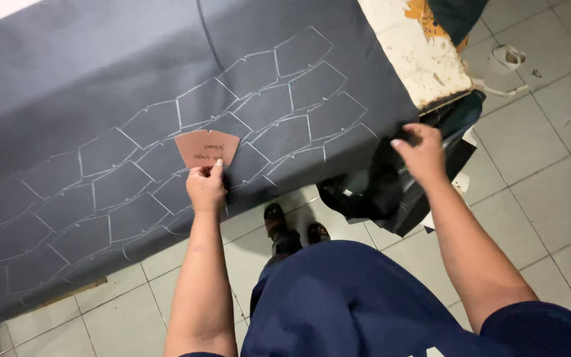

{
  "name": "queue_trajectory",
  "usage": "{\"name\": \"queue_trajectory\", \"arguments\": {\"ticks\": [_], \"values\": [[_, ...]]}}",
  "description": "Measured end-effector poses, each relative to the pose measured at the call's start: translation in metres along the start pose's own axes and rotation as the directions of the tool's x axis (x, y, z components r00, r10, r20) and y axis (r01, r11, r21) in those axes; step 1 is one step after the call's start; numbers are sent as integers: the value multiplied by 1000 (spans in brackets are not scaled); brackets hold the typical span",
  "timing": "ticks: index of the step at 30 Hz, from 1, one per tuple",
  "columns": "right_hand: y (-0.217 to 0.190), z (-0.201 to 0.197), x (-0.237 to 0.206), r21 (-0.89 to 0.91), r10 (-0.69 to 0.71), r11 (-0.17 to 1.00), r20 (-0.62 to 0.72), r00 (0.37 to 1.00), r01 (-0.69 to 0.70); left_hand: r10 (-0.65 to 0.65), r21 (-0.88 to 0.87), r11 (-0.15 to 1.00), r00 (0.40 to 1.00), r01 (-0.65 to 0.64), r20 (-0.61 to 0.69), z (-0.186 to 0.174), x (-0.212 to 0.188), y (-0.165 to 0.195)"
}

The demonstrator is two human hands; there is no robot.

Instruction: The person uses a pink paper template and a pencil to trace repeating geometric shapes onto a large sheet of dark material laid on a table. The template is repositioned multiple times to create a continuous pattern across the surface.

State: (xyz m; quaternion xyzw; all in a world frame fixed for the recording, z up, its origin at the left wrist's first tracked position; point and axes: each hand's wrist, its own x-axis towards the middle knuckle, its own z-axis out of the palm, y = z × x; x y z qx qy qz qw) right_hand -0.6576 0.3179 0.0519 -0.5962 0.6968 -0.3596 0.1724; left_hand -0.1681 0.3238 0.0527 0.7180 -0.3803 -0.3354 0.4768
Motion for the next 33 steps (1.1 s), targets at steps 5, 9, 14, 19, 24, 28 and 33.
{"name": "queue_trajectory", "arguments": {"ticks": [5, 9, 14, 19, 24, 28, 33], "values": [[-47, 34, 2, 47, -60, 998, 226, 972, 50, -37, -100, 994, 998, 42, 44, -7, 1, 1], [-72, 47, 14, -22, -46, 998, 210, 977, 52, -91, -111, 989, 992, 100, 85, -15, 3, 2], [-85, 67, 27, -16, -118, 992, 196, 974, 123, -132, -201, 966, 978, 163, 159, -21, 7, 6], [-94, 76, 37, -233, -51, 966, 267, 962, 116, -104, -288, 943, 971, 164, 214, -30, 7, 14], [-120, 89, 59, -176, -47, 978, 345, 937, 114, -142, -230, 954, 965, 193, 222, -30, 10, 17], [-133, 92, 60, -207, 46, 978, 359, 932, 31, -135, -237, 952, 962, 192, 237, -29, 11, 13], [-130, 94, 53, -210, 3, 975, 330, 944, 70, -118, -184, 970, 969, 159, 215, -26, 5, 10]]}}
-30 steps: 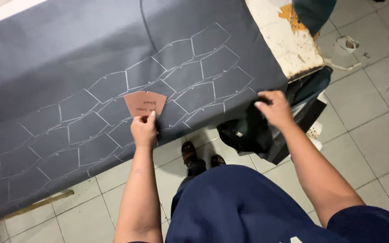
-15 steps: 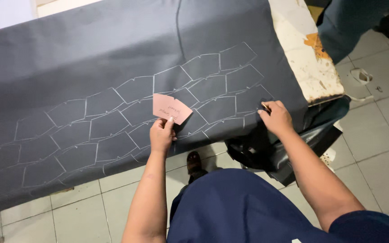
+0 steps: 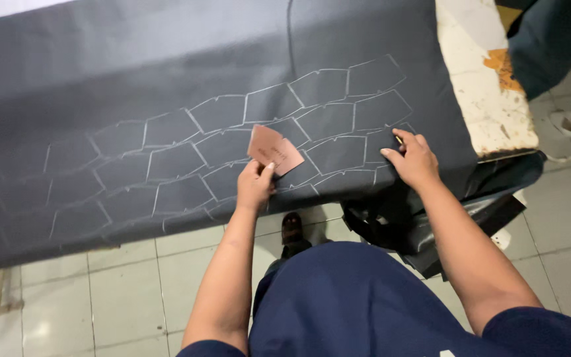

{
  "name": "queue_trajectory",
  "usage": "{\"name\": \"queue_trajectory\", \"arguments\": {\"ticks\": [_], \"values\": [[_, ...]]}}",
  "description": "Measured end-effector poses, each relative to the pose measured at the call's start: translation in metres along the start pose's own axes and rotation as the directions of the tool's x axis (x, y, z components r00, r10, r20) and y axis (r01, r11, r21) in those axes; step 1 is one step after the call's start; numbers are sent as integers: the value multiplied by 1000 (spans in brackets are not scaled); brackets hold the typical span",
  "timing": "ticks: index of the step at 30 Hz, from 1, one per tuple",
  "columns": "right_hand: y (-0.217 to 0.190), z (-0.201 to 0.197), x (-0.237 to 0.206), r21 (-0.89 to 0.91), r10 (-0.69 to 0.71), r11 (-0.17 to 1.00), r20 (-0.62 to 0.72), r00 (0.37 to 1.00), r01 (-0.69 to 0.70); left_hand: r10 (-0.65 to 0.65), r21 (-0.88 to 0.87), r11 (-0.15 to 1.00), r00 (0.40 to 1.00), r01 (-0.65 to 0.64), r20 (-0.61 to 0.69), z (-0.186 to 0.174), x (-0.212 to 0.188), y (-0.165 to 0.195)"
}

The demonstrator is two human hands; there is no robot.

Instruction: The person uses a pink paper template and a pencil to trace repeating geometric shapes onto a large sheet of dark material laid on a table. The template is repositioned multiple times to create a continuous pattern across the surface.

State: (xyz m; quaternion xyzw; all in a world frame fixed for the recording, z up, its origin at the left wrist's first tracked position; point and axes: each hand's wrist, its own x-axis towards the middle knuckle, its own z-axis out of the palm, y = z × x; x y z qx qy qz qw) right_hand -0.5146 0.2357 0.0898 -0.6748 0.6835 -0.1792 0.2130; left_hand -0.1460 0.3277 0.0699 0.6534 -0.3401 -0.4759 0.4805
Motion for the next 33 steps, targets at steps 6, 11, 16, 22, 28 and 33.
{"name": "queue_trajectory", "arguments": {"ticks": [6, 11, 16, 22, 28, 33], "values": [[20, 15, -1, -38, -105, 994, -30, 994, 104, 291, 343, 904, 955, -256, -53, 3, -13, -13], [29, 26, -1, -56, -127, 991, -48, 991, 124, 347, 413, 865, 934, -284, -86, -5, -33, -30], [-4, 32, -18, -70, -180, 982, -77, 981, 175, 239, 344, 910, 971, -232, 22, -32, -46, -35], [-144, 79, -61, 452, -173, 888, 497, 850, -83, 99, 414, 890, 967, -192, 236, -80, -38, -21], [-289, 141, -79, 425, -266, 905, 617, 740, -29, 165, 446, 847, 941, -289, 297, -189, -38, 5], [-427, 200, -59, 462, -204, 876, 611, 765, -136, 517, 557, 717, 855, -418, -24, -341, -43, 11]]}}
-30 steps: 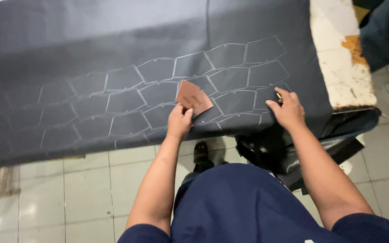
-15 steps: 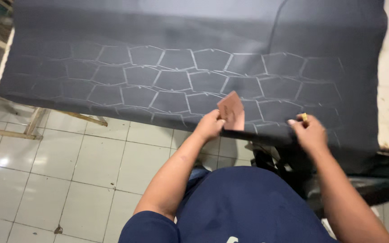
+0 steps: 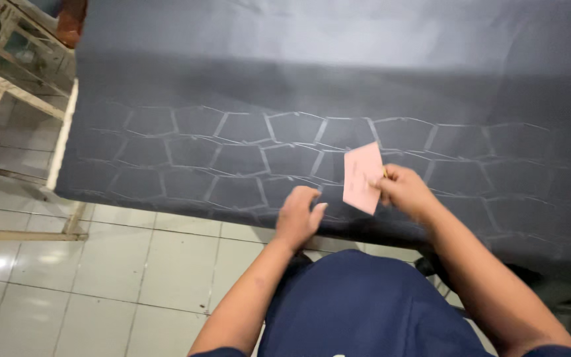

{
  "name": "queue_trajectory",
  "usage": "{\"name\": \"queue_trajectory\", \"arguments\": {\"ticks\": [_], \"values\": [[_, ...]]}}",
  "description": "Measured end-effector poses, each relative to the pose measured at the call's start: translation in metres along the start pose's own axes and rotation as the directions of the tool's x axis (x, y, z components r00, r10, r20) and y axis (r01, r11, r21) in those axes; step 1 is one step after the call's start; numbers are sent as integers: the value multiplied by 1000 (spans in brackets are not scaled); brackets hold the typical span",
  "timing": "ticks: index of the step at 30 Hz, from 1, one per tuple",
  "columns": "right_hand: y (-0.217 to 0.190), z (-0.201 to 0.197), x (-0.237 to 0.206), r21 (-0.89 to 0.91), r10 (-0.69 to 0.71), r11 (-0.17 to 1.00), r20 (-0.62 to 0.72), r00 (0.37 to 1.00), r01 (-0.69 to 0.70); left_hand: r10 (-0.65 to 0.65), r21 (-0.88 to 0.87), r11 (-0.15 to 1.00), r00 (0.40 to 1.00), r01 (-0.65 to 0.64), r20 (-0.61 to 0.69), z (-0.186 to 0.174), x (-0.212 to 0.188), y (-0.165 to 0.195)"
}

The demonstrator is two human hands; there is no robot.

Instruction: The person uses a pink paper template and a pencil to trace repeating geometric shapes onto a large sheet of dark material laid on a table. The template is repositioned multiple times to create a continuous pattern across the surface.

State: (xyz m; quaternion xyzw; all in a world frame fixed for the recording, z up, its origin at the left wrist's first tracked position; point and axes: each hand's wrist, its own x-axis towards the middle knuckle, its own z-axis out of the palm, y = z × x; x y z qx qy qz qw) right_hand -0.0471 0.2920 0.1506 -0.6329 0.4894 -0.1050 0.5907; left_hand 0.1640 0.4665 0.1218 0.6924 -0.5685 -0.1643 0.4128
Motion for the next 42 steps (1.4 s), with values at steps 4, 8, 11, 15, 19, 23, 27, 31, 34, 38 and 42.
{"name": "queue_trajectory", "arguments": {"ticks": [4, 8, 11, 15, 19, 23, 27, 31, 34, 38, 42], "values": [[-91, 52, 70, 198, 56, 980, -100, 993, -36, -65, 246, 958, 950, 145, -304, -87, -13, -86], [-142, 91, 104, 350, -90, 931, -61, 994, 105, -248, 151, 853, 643, 500, -725, -142, -39, -176], [-143, 112, 107, 42, -61, 997, -71, 996, 64, -803, -636, 564, 173, 527, -570, -184, -48, -232], [-98, 130, 81, -101, 69, 993, 3, 998, -68, -979, -978, -117, 146, 172, 143, -223, -53, -267], [-56, 125, 47, -74, 241, 969, 44, 970, -237, -963, -996, -61, 260, 63, 75, -242, -50, -273], [-24, 121, 1, -297, 444, 872, 151, 883, -388, -962, -868, 272, 107, 416, -250, -249, -65, -262], [4, 131, -36, -134, 543, 839, 138, 828, -528, -859, -803, 509, 229, 310, -457, -265, -79, -233], [33, 138, -54, 349, 631, 723, 17, 775, -596, -749, -742, 644, 352, 188, -561, -288, -80, -188], [58, 139, -72, 488, 644, 694, -92, 760, -529, -690, -709, 695, 386, 116, -613, -304, -79, -154], [94, 121, -85, 570, 602, 699, -143, 786, -432, -595, -620, 780, 403, 84, -695, -314, -83, -114], [124, 104, -125, 367, 522, 768, 117, 845, -526, -597, -632, 771, 438, 81, -672, -321, -88, -82]]}}
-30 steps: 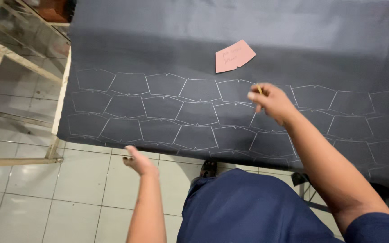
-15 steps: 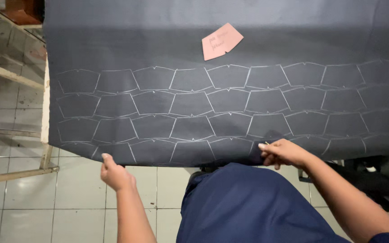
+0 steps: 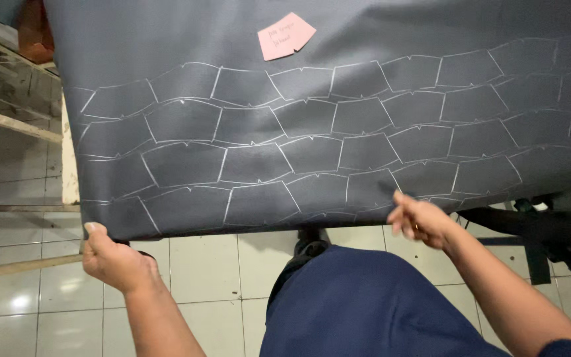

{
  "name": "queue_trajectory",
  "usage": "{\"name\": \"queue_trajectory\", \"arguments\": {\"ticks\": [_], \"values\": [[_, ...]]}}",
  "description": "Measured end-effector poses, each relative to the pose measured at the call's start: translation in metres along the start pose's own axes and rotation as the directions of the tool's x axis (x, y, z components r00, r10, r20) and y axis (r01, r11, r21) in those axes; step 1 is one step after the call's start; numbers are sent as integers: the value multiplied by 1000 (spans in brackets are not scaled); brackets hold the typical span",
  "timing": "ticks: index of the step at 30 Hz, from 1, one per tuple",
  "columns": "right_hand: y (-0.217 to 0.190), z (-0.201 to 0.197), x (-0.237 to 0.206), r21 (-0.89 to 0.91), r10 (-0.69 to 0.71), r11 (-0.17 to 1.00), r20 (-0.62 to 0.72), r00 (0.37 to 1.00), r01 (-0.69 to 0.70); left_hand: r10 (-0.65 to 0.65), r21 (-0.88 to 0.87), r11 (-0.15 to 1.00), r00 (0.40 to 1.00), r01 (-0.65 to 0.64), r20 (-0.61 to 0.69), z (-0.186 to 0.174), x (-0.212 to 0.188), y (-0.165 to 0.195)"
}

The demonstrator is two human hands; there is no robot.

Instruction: The person uses a pink paper template and a pencil to trace repeating geometric shapes onto a large sheet of dark material laid on a table. The template is repositioned multiple times to create a continuous pattern across the surface.

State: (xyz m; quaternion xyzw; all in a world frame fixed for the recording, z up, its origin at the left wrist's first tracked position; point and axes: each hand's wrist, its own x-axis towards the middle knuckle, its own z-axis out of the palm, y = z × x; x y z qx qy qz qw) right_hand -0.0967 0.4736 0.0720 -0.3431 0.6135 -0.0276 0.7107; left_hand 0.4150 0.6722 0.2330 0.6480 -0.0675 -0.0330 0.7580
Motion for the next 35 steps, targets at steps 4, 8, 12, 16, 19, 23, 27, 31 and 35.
{"name": "queue_trajectory", "arguments": {"ticks": [4, 8, 12, 16, 19, 23, 27, 31, 35], "values": [[31, -3, -15, -108, -10, 994, 84, 996, 19, 43, 43, 998, 999, -44, 8, 2, -9, 12], [21, 1, -1, 576, -131, 741, -380, 916, 345, 20, 104, 994, 1000, -21, 9, -3, -12, 7], [22, -19, -22, 387, -270, 803, -442, 855, 454, -41, 217, 975, 999, 34, 30, -21, -12, -7], [46, -40, -42, 253, -280, 861, -488, 827, 441, -61, 268, 962, 998, 57, 8, -60, -26, -42], [76, -38, -46, 166, -282, 901, -477, 832, 401, -115, 324, 938, 992, 126, -51, -97, -33, -70], [120, -34, -44, 122, -181, 956, -464, 867, 265, -196, 375, 900, 974, 224, -112, -142, -36, -112], [131, -28, -43, -8, -75, 997, -332, 940, 77, -212, 504, 824, 965, 261, -153, -165, -25, -151], [100, 9, -46, -557, 205, 817, 38, 978, -149, 5, 856, 484, 977, 182, -211, -142, 2, -178], [3, 72, -36, -711, -188, 602, 315, 930, 362, 95, 838, 434, 942, -331, 323, -79, 0, -181]]}}
